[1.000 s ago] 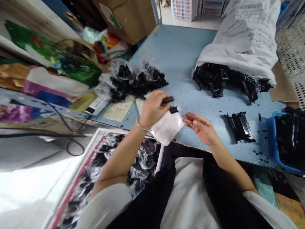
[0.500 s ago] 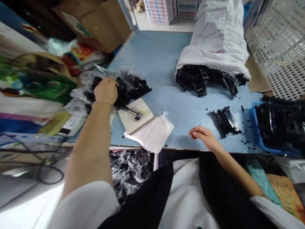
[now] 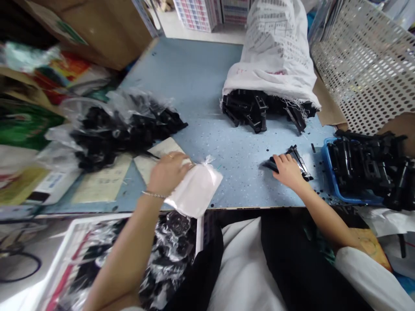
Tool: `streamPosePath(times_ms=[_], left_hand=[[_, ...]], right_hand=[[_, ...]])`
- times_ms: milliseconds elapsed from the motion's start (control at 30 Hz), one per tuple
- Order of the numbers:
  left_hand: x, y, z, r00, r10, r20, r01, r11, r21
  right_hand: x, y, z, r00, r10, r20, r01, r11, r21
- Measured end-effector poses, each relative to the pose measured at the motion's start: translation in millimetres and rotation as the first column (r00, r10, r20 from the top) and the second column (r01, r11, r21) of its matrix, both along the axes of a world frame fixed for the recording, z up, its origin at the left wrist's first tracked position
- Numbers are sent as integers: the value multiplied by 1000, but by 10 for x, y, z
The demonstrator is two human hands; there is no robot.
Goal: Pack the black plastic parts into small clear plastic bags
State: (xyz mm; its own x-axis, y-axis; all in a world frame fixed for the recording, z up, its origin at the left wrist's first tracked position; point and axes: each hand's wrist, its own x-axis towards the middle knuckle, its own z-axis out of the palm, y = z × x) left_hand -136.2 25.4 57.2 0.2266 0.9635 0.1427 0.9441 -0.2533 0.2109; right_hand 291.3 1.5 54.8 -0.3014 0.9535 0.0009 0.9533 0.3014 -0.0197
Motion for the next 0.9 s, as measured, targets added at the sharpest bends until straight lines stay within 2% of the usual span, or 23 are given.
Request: streamPosePath(times_ms=[100,167,233,267,333,400,467,567,667,733,833,867,900], left_hand=[[417,-650,-104,994,21,-110,-38,986,-160],[574,-956,-201,990,56,-130,-74,988,-137],[606,-1089,-310,994,104,-41,-107,991,-76],[580,-1094,-361,990,133,46,-130,989,-64],[478,-1019,-442,941,226,250,-204,973,-110],[356,-900,-478,830,366,420,-301,929,-215],[257,-798,-464,699,481,530,-358,876,-323],[176,-721,-382,540,557,631,-307,828,-470],[161,-705,-318,428,602,674,-232,794,-562],[176,-707,-328,409,601,686,-246,797,-552],[217,-719,-400,446,564,695,-325,825,-462],[230,-728,-422,468,547,694,-353,836,-420],[238,-739,-436,503,523,689,-371,850,-374]], right_hand=[[-154,-155,-56,947,296,-126,-302,953,-34],[-199,-226,-104,874,432,-222,-448,893,-28],[-218,-268,-152,835,471,-286,-493,870,-6],[-223,-284,-171,839,448,-311,-468,884,12],[-231,-318,-197,875,318,-365,-319,946,58],[-233,-369,-214,903,112,-414,-97,994,58],[-225,-427,-237,907,-79,-414,68,997,-39],[-184,-471,-284,920,-220,-326,146,961,-235],[-154,-416,-314,910,-256,-326,133,926,-354],[-206,-353,-298,837,-291,-463,76,900,-429],[-485,-315,-206,578,-327,-748,-162,852,-498],[-629,-326,-162,492,-319,-810,-263,832,-488],[-790,-346,-117,441,-290,-850,-359,810,-463]])
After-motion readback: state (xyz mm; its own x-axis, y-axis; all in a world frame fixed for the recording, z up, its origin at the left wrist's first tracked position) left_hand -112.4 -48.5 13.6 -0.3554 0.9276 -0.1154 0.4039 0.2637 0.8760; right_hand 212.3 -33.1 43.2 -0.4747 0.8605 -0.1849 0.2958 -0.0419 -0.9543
